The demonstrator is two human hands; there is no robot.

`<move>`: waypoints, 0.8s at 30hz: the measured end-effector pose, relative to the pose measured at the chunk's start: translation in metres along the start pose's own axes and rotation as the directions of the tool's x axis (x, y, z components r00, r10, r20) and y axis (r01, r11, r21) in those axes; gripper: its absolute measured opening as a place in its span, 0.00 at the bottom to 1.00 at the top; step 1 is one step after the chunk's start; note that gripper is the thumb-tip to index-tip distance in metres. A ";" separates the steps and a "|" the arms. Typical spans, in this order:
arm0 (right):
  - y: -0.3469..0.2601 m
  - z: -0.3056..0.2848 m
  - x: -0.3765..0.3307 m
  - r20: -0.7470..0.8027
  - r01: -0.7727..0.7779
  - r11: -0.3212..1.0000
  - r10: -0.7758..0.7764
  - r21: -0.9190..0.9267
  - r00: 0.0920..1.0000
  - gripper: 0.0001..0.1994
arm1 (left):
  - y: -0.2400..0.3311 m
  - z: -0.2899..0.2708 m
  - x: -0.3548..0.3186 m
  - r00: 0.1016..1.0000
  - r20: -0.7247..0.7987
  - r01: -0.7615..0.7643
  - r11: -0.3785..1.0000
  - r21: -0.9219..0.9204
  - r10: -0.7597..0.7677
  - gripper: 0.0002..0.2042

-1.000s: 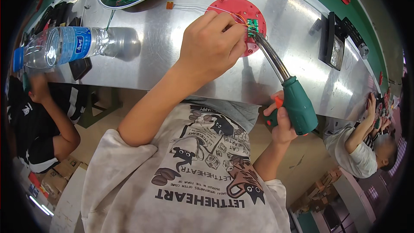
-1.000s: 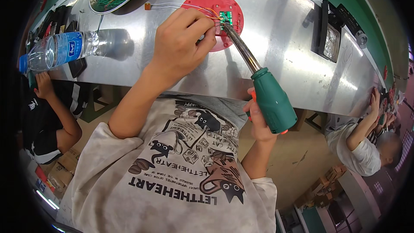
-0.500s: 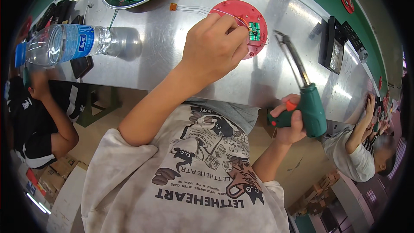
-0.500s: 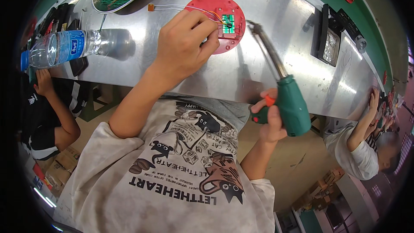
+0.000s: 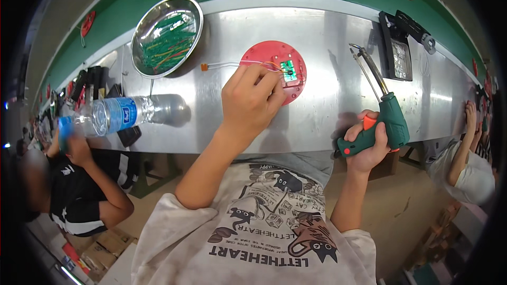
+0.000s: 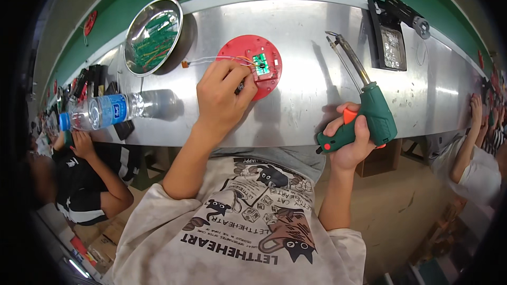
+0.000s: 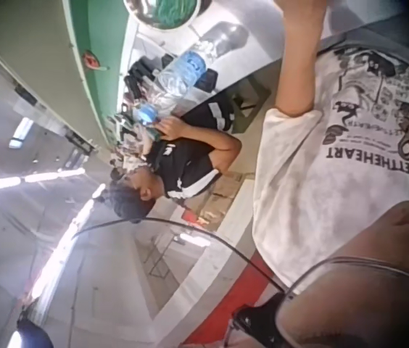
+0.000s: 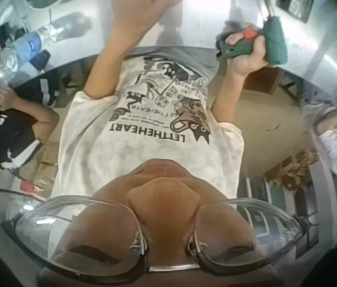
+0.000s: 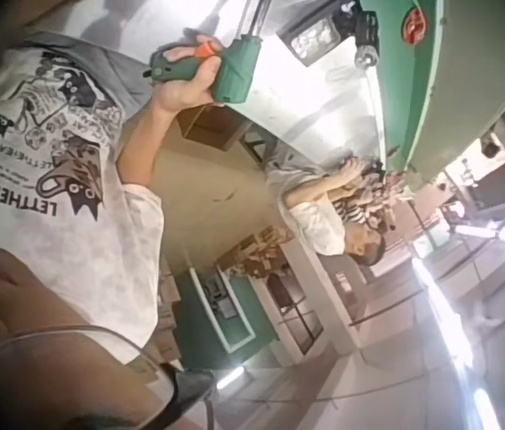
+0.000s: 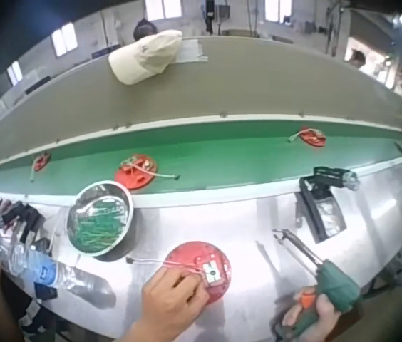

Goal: Soldering small electrical wires onto a circular circuit board at an assembly line station.

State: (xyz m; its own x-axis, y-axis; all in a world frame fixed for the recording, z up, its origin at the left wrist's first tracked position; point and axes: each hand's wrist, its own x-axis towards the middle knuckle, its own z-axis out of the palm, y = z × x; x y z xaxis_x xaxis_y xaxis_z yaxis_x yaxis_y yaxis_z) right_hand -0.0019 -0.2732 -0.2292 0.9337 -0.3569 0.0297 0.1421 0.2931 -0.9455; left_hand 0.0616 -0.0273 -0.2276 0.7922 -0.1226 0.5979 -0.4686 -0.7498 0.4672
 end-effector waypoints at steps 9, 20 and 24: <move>-0.009 0.006 -0.002 -0.290 0.012 0.996 0.015 0.093 0.957 0.15 | 0.023 -0.028 0.022 0.999 0.048 0.006 0.993 -0.117 0.000 0.16; -0.018 0.008 0.006 -0.401 -0.013 0.913 0.192 0.408 0.896 0.15 | -0.021 0.014 0.161 0.975 0.190 -0.127 0.991 0.044 0.116 0.34; 0.007 0.002 0.008 -0.456 0.041 0.932 0.138 0.361 0.879 0.11 | -0.090 0.028 0.197 0.979 -0.175 0.165 0.917 0.364 -0.106 0.36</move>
State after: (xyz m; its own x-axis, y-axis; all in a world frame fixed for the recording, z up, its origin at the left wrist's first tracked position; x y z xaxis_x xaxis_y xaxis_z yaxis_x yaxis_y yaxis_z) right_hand 0.0073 -0.2717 -0.2352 0.6904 -0.6780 -0.2524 0.2895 0.5787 -0.7624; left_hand 0.2708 -0.0020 -0.1699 0.7568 0.0734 0.6495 -0.1569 -0.9442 0.2895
